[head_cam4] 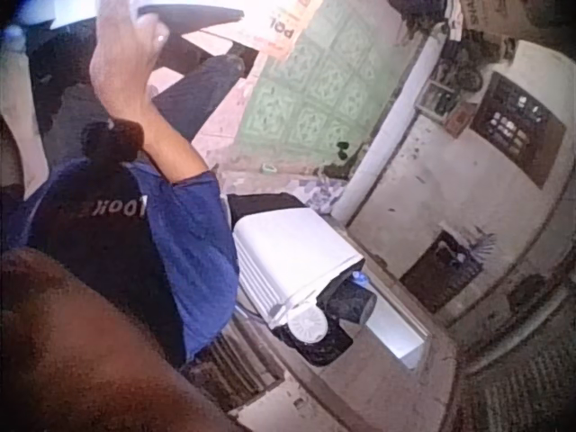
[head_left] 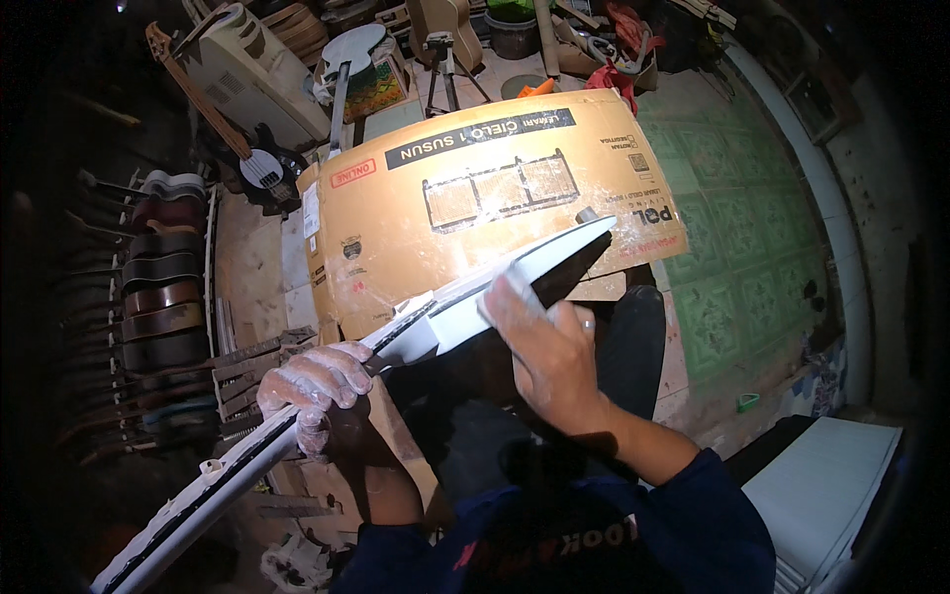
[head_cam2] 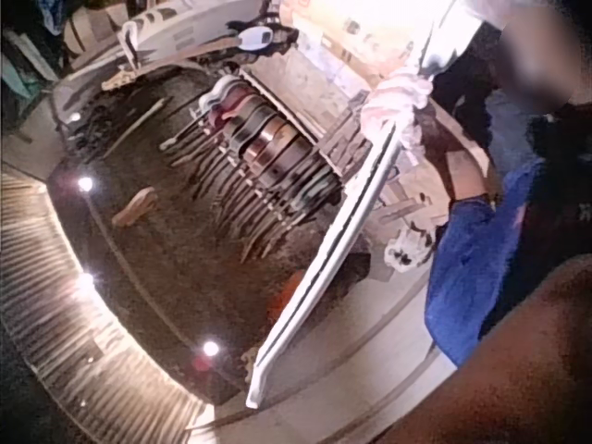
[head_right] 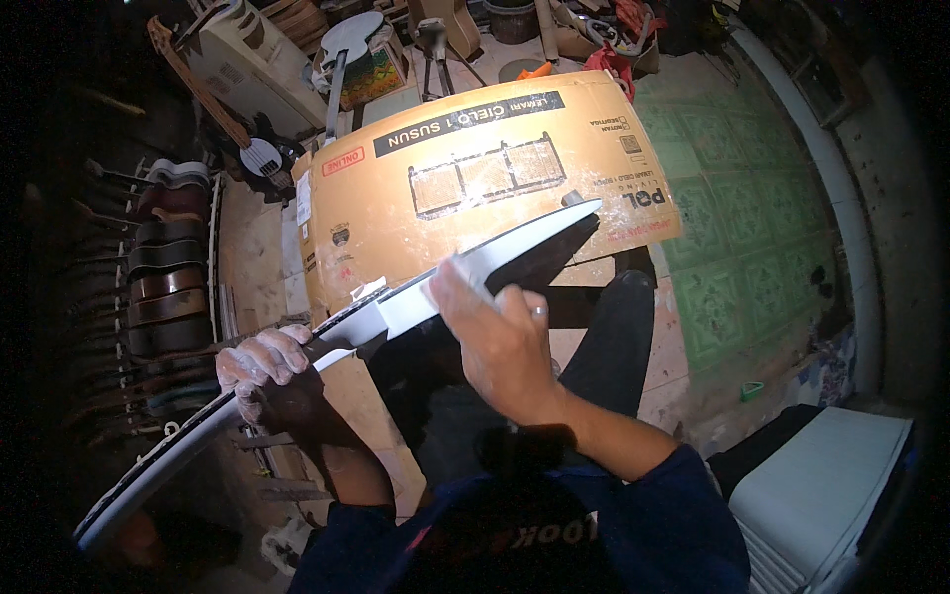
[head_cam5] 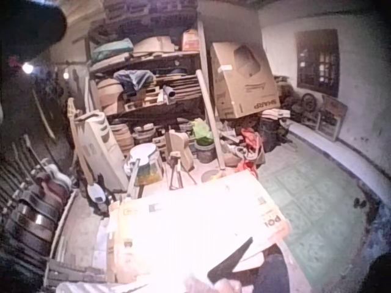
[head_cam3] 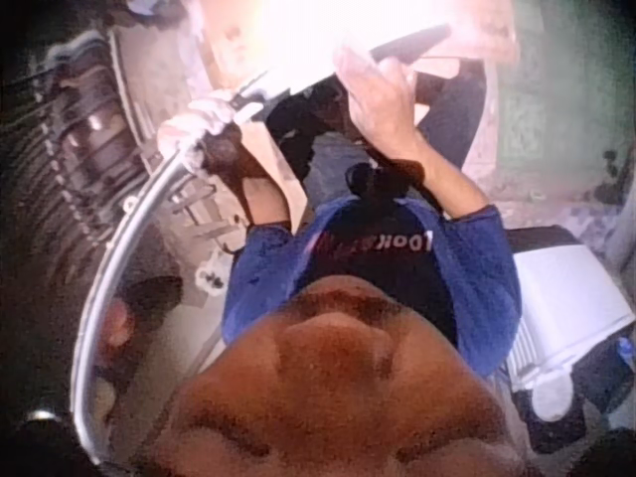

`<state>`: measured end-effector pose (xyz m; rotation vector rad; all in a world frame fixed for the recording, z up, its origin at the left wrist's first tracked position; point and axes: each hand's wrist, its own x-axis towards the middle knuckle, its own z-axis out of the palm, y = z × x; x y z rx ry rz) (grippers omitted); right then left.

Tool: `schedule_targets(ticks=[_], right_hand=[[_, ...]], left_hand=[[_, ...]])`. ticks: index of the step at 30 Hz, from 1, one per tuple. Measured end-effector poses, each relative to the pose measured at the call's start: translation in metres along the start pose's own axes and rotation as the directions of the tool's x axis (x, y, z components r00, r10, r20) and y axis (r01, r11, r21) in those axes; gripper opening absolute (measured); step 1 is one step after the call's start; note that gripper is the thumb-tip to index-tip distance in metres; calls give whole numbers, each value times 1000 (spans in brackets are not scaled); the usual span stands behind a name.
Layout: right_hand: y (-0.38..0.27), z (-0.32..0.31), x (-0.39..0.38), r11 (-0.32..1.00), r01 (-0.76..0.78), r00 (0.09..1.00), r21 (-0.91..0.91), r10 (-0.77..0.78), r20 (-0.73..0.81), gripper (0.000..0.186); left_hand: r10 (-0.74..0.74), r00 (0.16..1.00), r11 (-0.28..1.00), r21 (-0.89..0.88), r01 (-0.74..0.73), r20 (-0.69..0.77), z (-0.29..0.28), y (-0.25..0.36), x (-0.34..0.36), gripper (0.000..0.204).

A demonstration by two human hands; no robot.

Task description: The person smooths the surface of a white guitar body using a sanding block. They hold the guitar neck with their left hand and rub the block along the edges and curves of the body with their right hand. The person works on different sections of the guitar body, including the upper and lower bouts, to refine the finish.

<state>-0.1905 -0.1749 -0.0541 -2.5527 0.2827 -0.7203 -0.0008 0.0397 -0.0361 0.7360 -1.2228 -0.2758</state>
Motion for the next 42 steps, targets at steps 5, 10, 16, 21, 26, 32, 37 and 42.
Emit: schedule_targets(ticks=[5, 10, 16, 21, 26, 32, 37, 42], right_hand=[[14, 4, 16, 1000, 3, 999, -5, -3, -49, 49], [-4, -2, -10, 996, 79, 995, -30, -77, 58, 48], [-2, 0, -3, 999, 32, 999, -1, -32, 37, 51], [2, -1, 10, 999, 37, 999, -20, -36, 23, 52], [-8, -1, -3, 998, 47, 998, -34, -46, 46, 48], [-9, 0, 8, 999, 22, 997, -29, -20, 71, 51], [-11, 4, 9, 999, 31, 997, 21, -32, 66, 52], [-17, 0, -3, 999, 29, 995, 27, -32, 99, 57]], left_hand=[[28, 998, 1000, 7, -28, -56, 16, -3, 4, 18], [37, 999, 999, 3, -37, -36, 9, -2, 3, 17], [31, 988, 999, 25, -27, -153, 20, -2, 1, 14], [31, 989, 999, 25, -27, -145, 20, -3, 6, 13], [23, 995, 1000, 9, -22, -94, 14, -1, 3, 14], [14, 995, 1000, 26, -11, -100, 14, -2, 2, 15], [38, 991, 998, 49, -32, -127, 15, -3, 4, 14], [54, 981, 995, 93, -38, -185, 28, -3, 5, 15]])
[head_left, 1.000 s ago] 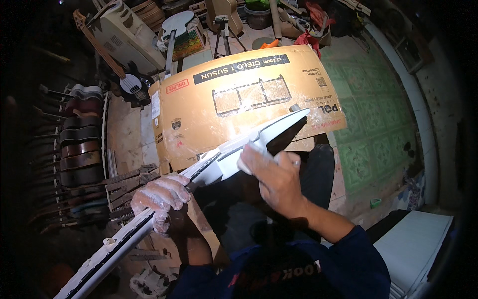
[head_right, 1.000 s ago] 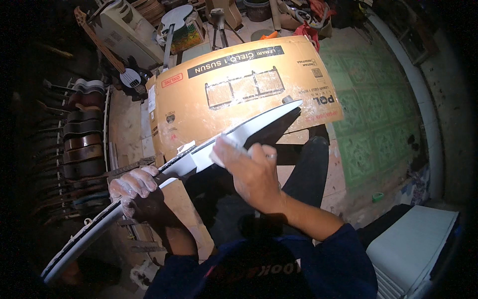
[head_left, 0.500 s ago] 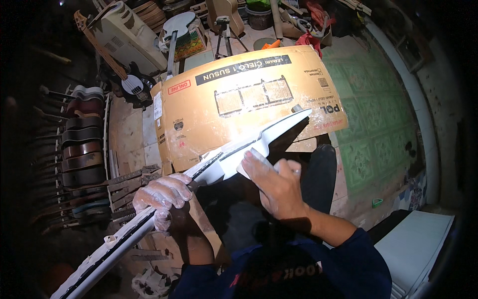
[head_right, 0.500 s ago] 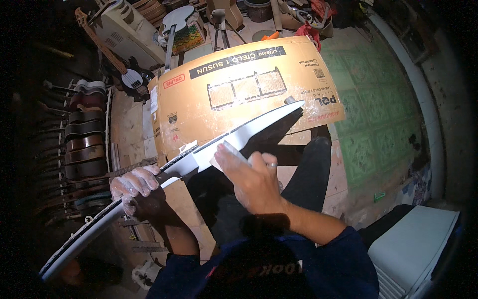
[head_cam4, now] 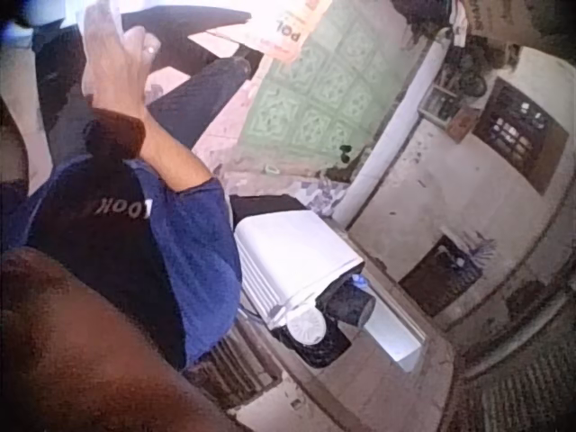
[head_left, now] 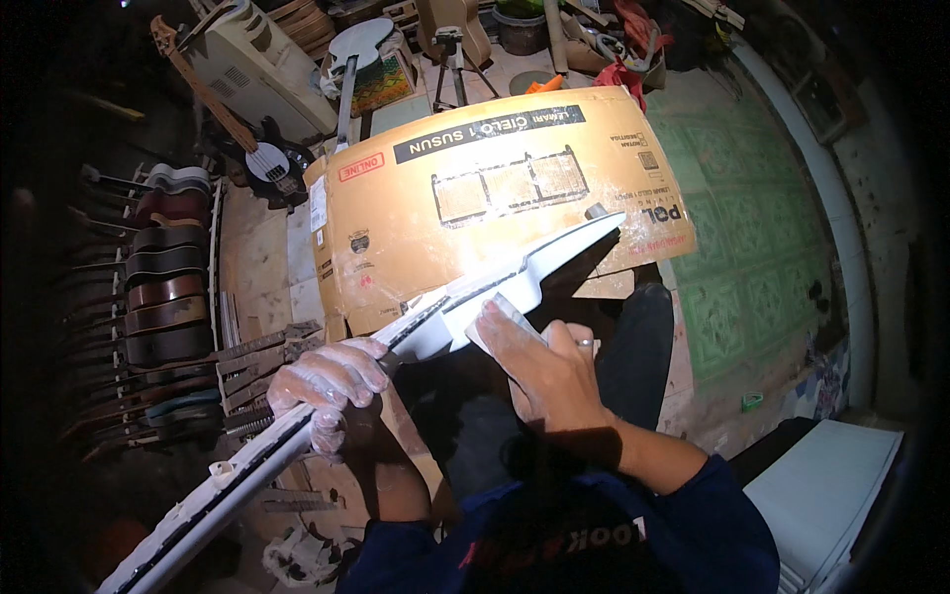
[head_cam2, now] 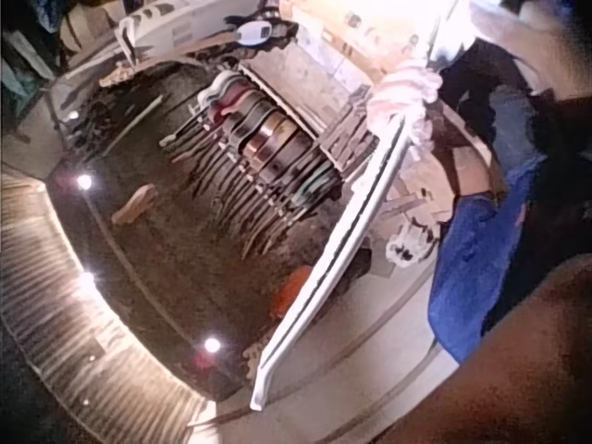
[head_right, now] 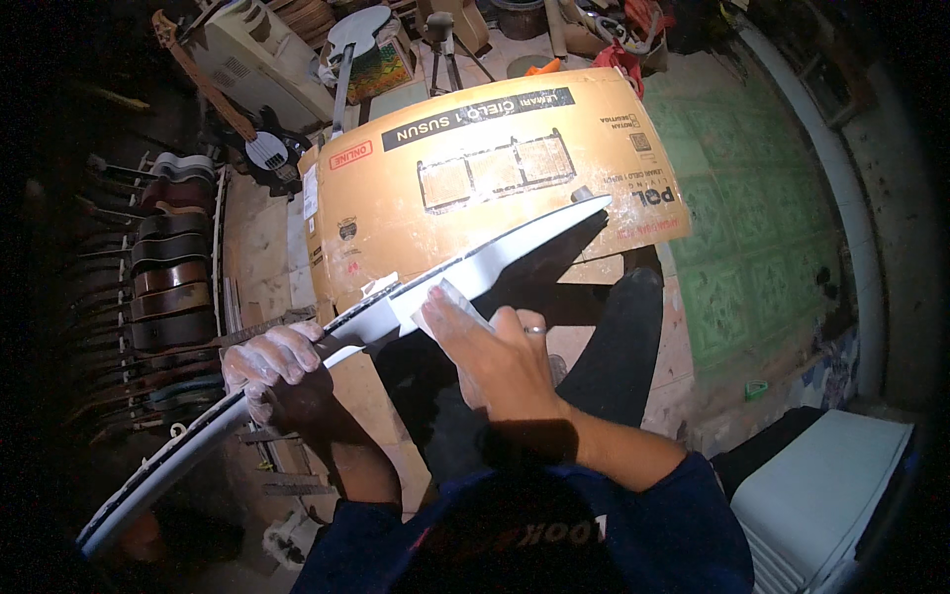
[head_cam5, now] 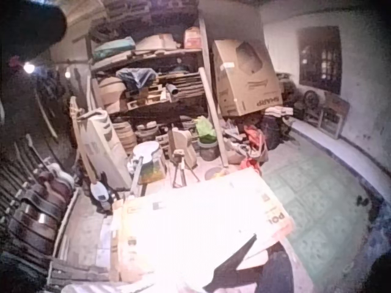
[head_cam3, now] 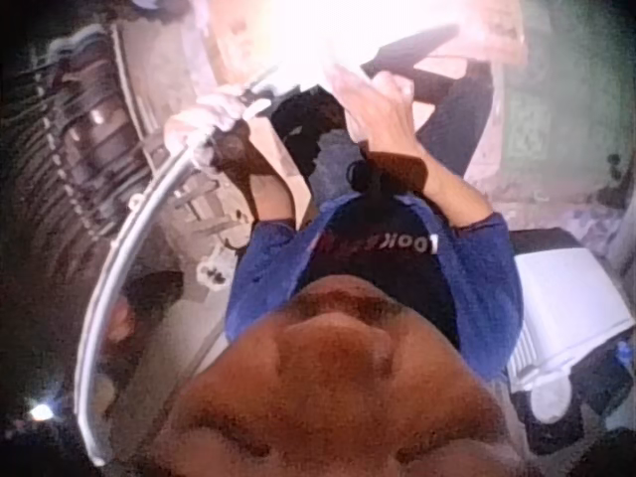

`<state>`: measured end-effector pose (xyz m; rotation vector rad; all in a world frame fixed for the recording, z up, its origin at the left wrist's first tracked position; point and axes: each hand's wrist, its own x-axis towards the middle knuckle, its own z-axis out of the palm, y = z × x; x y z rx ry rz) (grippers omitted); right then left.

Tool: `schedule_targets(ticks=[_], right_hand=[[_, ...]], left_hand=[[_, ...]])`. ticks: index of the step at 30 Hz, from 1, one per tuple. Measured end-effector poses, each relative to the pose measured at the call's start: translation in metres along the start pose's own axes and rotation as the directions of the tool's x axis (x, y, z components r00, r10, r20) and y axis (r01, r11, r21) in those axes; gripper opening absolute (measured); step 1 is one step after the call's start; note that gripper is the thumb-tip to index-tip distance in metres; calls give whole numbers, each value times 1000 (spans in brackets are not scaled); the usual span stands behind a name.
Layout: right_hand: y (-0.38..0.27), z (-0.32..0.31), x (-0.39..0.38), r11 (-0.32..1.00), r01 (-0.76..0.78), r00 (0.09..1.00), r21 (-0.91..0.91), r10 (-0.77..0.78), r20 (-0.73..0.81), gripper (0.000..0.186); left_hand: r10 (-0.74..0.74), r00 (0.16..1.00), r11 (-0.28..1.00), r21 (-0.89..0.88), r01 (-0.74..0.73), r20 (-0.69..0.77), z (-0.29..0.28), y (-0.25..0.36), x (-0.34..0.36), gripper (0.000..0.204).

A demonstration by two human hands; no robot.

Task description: The person smooths the surface of a white guitar body using a sanding block. They hold the guitar neck with their left hand and rub the block along the edges and curves of the body with their right hand. The person works on different sections of the guitar body, including the upper and lower bouts, to refine the finish.

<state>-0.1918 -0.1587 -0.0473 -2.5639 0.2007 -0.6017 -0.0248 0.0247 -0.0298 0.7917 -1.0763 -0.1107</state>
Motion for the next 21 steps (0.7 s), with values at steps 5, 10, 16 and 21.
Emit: schedule_targets(ticks=[5, 10, 16, 21], right_hand=[[-1, 4, 15, 997, -36, 999, 74, 35, 20, 59], [-9, 7, 2, 983, -52, 996, 176, 38, 85, 60], [-25, 7, -1, 953, -163, 978, 256, 120, 173, 68], [-19, 14, 15, 974, -64, 993, 219, 41, 107, 64]], left_hand=[[5, 998, 998, 63, 0, -68, 11, 0, -1, 16], [-40, 997, 998, 41, 37, 69, 1, 8, 4, 17], [7, 988, 996, -90, 7, 155, -18, -2, 4, 19], [-29, 989, 998, -44, 36, 145, -14, 2, 3, 20]])
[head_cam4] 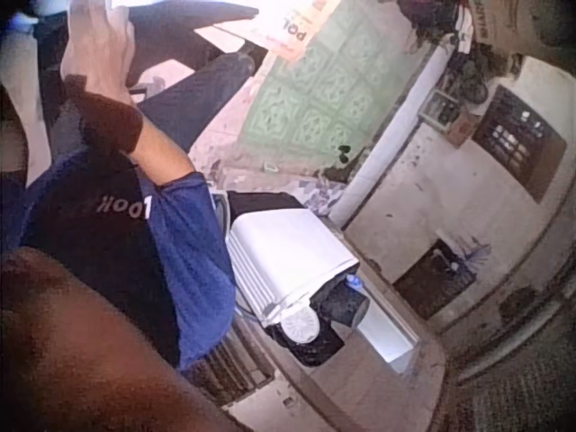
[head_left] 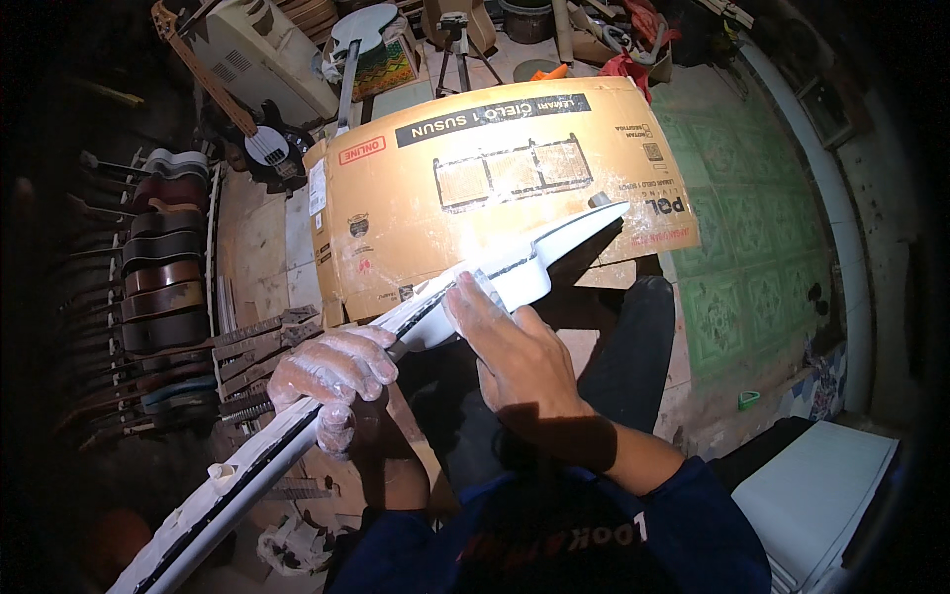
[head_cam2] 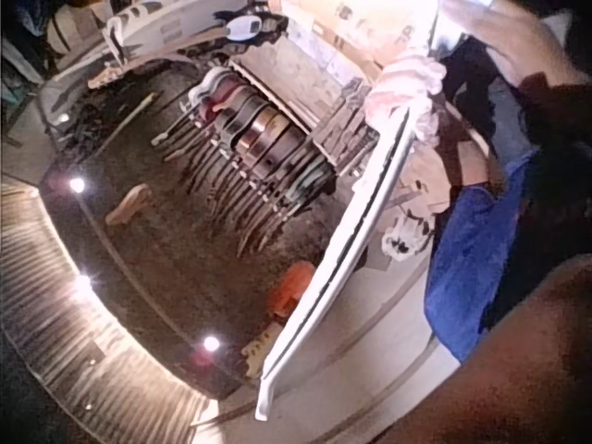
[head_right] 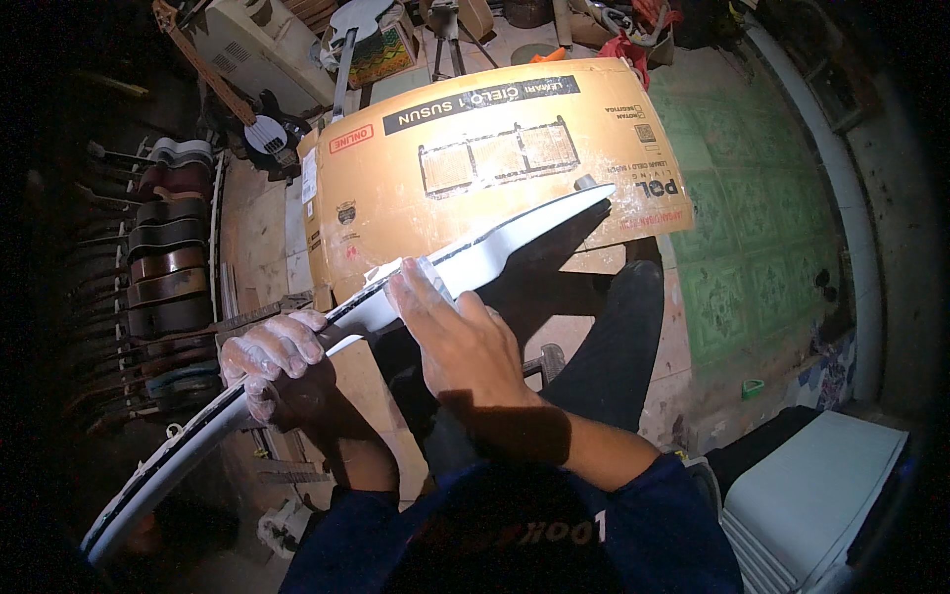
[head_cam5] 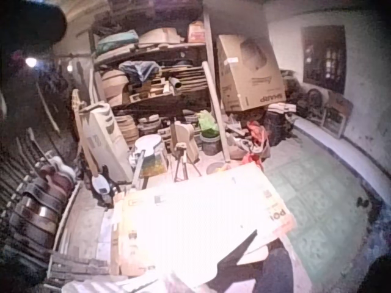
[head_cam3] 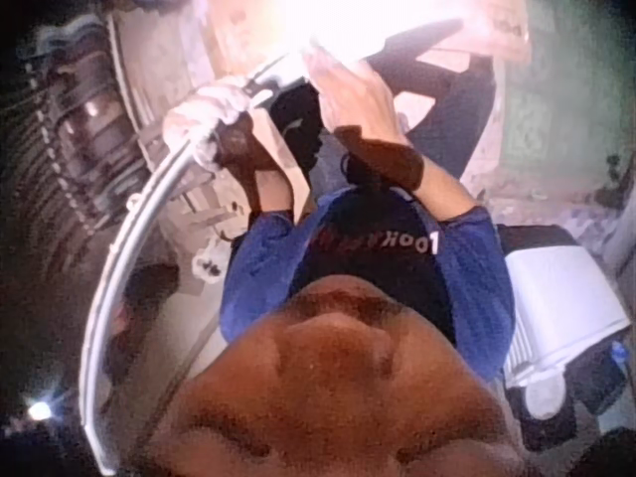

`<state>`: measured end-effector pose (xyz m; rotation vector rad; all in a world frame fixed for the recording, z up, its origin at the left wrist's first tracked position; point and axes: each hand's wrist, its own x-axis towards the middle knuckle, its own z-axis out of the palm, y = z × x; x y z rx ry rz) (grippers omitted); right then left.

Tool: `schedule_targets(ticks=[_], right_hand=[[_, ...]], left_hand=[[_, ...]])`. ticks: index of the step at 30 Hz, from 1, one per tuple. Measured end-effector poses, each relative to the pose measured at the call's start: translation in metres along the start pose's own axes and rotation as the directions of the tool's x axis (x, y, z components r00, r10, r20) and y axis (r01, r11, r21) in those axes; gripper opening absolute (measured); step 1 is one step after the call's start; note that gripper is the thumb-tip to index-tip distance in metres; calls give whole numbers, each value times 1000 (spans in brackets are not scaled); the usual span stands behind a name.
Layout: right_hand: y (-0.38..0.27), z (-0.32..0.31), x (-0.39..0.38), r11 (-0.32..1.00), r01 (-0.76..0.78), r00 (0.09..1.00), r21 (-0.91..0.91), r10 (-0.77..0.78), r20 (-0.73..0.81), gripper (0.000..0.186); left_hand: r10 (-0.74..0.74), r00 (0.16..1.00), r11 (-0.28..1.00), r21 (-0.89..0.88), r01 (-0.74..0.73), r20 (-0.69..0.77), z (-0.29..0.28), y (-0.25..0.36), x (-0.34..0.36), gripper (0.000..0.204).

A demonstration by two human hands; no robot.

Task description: The person smooths the surface of a white guitar body using a sanding block. They hold the guitar neck with their left hand and rub the block along the edges and curves of the body with their right hand. The person works on different sections of the guitar body, including the upper and lower bouts, to refine the finish.

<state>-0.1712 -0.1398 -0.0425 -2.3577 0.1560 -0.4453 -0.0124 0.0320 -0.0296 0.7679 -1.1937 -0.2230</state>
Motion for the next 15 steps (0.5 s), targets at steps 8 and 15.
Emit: schedule_targets(ticks=[8, 15], right_hand=[[3, 5, 6, 997, 58, 994, -57, -63, -85, 66], [3, 3, -4, 996, 26, 996, -84, -33, -81, 63]], left_hand=[[57, 979, 996, 85, -40, -197, 24, 1, 1, 13], [50, 979, 996, 80, -35, -197, 26, -3, -3, 13]])
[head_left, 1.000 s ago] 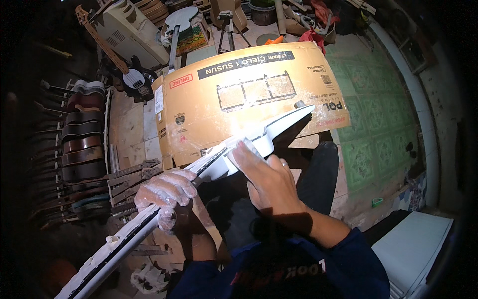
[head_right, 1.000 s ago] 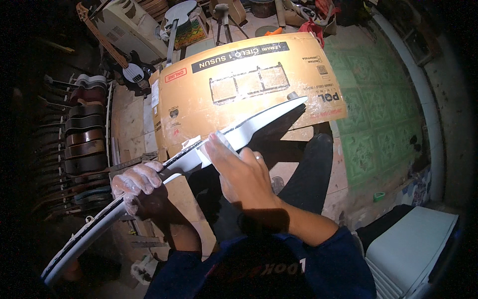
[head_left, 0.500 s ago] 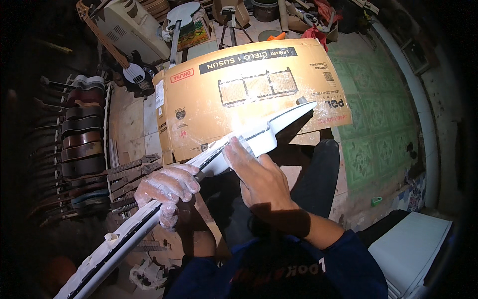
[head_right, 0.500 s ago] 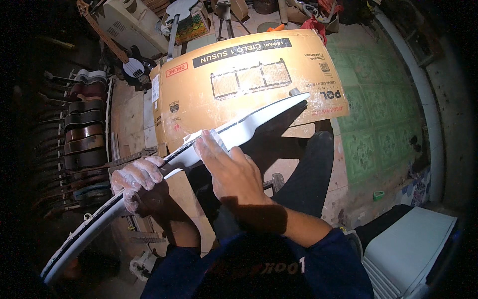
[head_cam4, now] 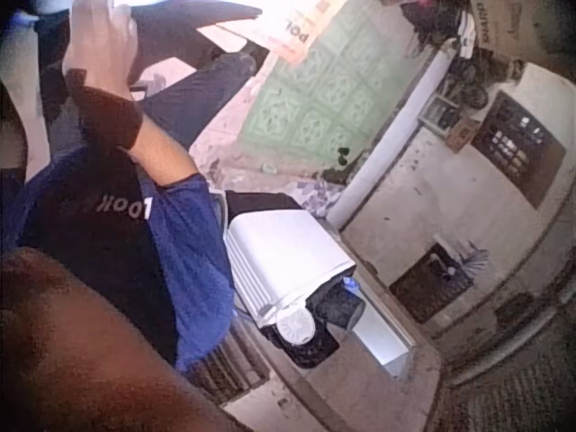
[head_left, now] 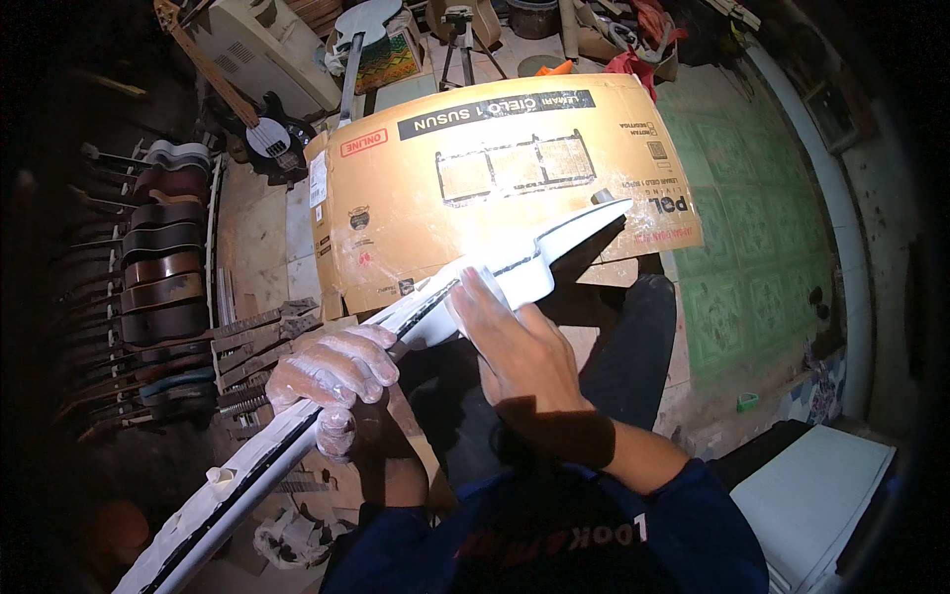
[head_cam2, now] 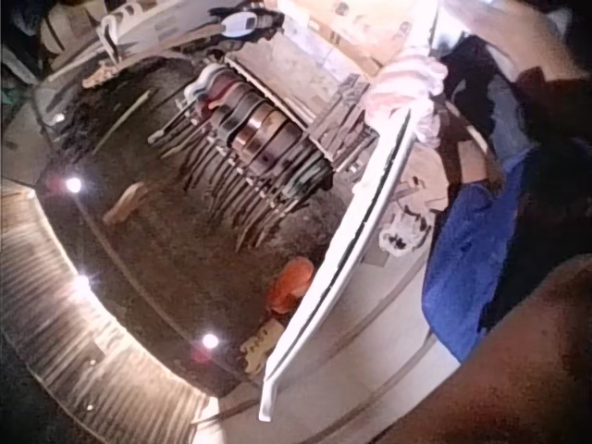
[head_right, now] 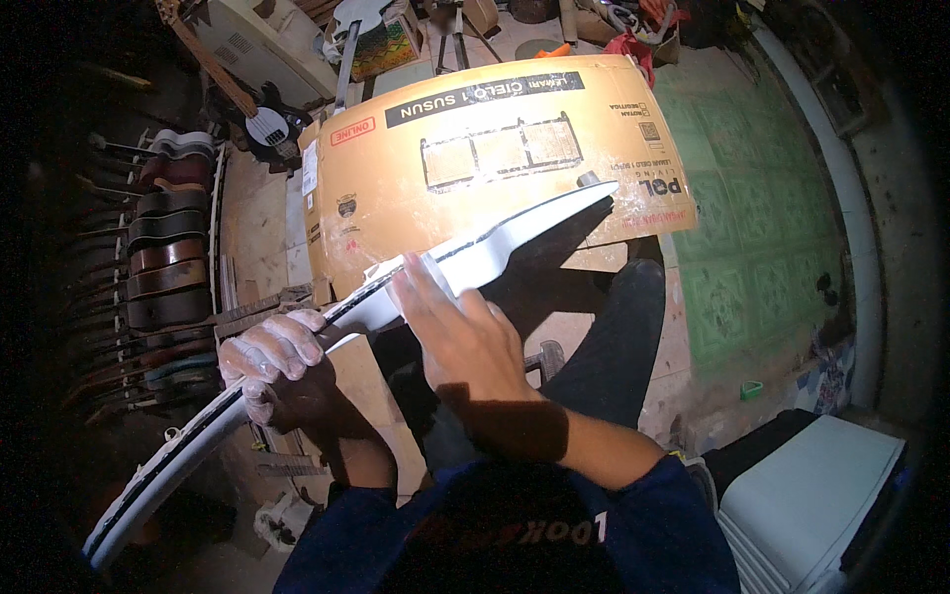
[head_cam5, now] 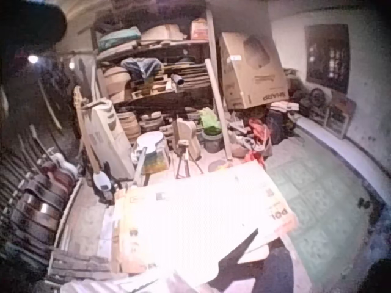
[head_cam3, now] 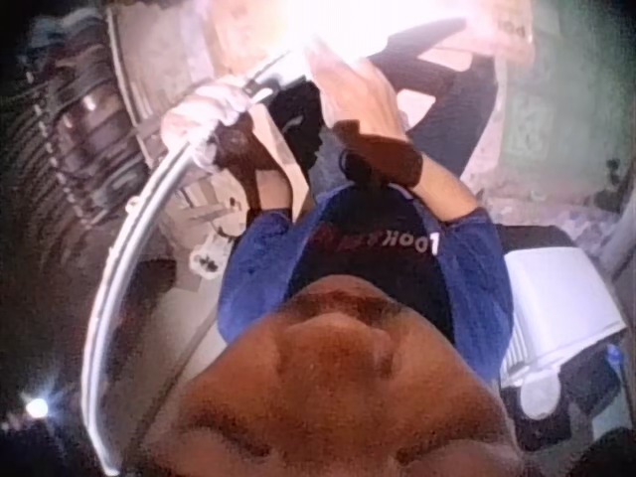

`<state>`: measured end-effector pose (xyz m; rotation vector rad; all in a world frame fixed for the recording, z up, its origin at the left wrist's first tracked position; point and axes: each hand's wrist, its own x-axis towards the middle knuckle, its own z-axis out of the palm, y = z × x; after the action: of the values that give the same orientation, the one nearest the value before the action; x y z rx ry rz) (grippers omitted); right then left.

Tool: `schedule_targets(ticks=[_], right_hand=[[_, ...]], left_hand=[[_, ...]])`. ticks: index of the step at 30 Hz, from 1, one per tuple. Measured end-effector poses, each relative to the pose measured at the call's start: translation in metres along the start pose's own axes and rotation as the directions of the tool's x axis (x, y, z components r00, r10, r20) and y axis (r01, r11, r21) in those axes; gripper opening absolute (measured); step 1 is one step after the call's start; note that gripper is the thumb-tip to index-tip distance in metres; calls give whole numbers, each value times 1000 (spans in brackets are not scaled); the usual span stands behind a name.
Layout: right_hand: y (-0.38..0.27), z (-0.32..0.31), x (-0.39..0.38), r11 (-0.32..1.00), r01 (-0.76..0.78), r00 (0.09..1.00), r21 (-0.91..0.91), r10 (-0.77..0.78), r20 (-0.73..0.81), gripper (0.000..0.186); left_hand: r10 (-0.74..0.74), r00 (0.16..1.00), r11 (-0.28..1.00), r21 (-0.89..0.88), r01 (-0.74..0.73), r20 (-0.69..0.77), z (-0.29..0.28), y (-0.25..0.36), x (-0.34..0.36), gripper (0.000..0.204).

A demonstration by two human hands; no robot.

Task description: The person smooths the surface of a white guitar body using a sanding block. They hold the guitar neck with their left hand and rub the block along the edges and curves of the body with their right hand. The person works on different sections of the guitar body, including the upper and lower bouts, to refine the finish.

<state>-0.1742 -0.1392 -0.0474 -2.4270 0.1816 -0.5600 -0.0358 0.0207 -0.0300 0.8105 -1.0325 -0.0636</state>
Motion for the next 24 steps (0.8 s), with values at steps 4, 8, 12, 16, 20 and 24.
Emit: schedule_targets(ticks=[4, 8, 12, 16, 20, 24], right_hand=[[3, -3, 6, 997, -45, 999, -55, 45, 4, 63], [-1, 0, -1, 987, -155, 988, -37, 155, -9, 61], [4, -8, 6, 993, -114, 992, 33, 112, 59, 59], [-2, 0, 3, 987, -78, 996, 143, 83, -29, 50], [4, -12, 5, 986, -105, 993, 129, 98, 62, 59], [3, 1, 0, 973, -79, 996, 217, 83, -10, 50]], left_hand=[[3, 1000, 1000, 18, -3, -11, -5, 8, -4, 13], [0, 1000, 999, -34, 0, 2, -4, -7, -5, 13], [2, 1000, 1000, 8, -2, -16, -8, 6, -6, 13], [0, 1000, 1000, -8, -1, -16, -8, 3, -5, 13], [2, 1000, 1000, -5, -2, -21, -10, 4, -5, 13], [1, 1000, 1000, -11, -1, -19, -11, 4, -4, 14]])
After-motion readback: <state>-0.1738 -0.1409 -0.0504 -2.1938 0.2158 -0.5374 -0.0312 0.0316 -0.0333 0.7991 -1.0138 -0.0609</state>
